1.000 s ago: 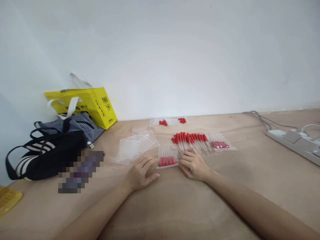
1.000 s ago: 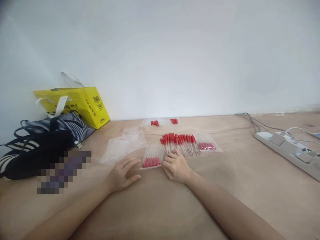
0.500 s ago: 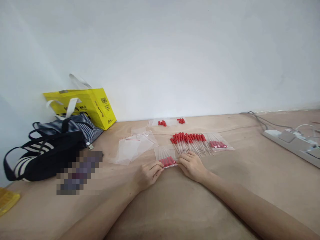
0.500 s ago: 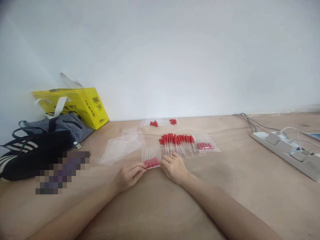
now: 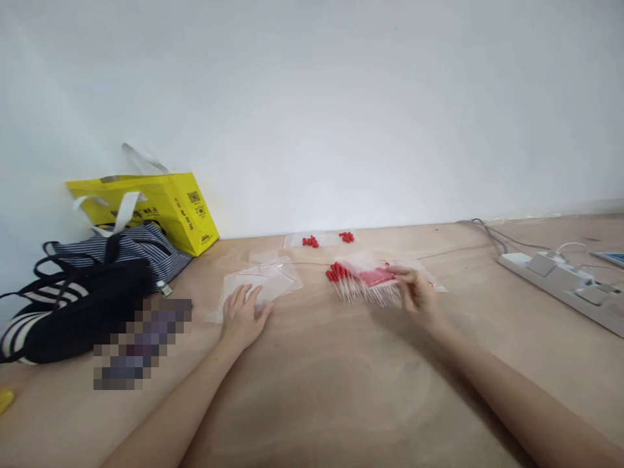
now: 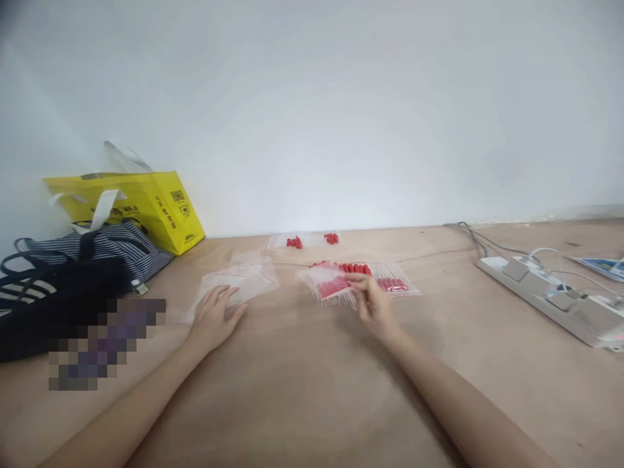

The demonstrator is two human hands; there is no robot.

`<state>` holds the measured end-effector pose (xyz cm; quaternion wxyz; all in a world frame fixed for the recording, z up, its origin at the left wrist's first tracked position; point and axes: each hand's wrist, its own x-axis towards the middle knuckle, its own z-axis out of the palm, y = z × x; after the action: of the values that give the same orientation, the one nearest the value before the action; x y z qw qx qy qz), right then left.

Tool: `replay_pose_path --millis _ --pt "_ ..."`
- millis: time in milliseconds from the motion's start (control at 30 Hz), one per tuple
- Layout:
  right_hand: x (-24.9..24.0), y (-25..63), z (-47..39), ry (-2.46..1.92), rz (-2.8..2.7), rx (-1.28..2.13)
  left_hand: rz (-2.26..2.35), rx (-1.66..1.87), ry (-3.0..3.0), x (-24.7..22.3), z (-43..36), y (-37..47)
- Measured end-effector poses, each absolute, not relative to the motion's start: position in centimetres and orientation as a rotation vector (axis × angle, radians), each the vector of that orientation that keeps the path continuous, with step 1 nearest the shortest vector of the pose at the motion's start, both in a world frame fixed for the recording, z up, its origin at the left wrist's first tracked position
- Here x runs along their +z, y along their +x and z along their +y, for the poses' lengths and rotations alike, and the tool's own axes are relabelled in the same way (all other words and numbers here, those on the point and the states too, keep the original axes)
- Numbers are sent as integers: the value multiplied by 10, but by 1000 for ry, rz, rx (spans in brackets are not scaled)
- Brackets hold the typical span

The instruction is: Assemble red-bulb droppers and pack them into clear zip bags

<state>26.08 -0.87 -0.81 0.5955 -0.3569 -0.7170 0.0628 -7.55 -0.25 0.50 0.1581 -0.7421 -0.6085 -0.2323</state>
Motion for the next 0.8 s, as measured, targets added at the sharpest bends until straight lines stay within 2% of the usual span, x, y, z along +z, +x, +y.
replay_pose_path --millis 200,400,500,667,800 --pt "-24 352 13 -1165 -1663 -29 -2272 -165 -2052 6 1 -85" --pt "-36 395 11 -1354 -1819 40 -2083 -214 -2155 4 -1 -86" --pt "-28 391 6 -1380 -1881 -38 -2026 -221 -2183 5 -4 -87" --pt "-15 355 1 -1321 -1715 -386 -1928 -230 -2220 12 -7 -89" --pt "-14 306 -8 -1128 -1840 -343 -1703 -292 -2387 14 -13 -77"
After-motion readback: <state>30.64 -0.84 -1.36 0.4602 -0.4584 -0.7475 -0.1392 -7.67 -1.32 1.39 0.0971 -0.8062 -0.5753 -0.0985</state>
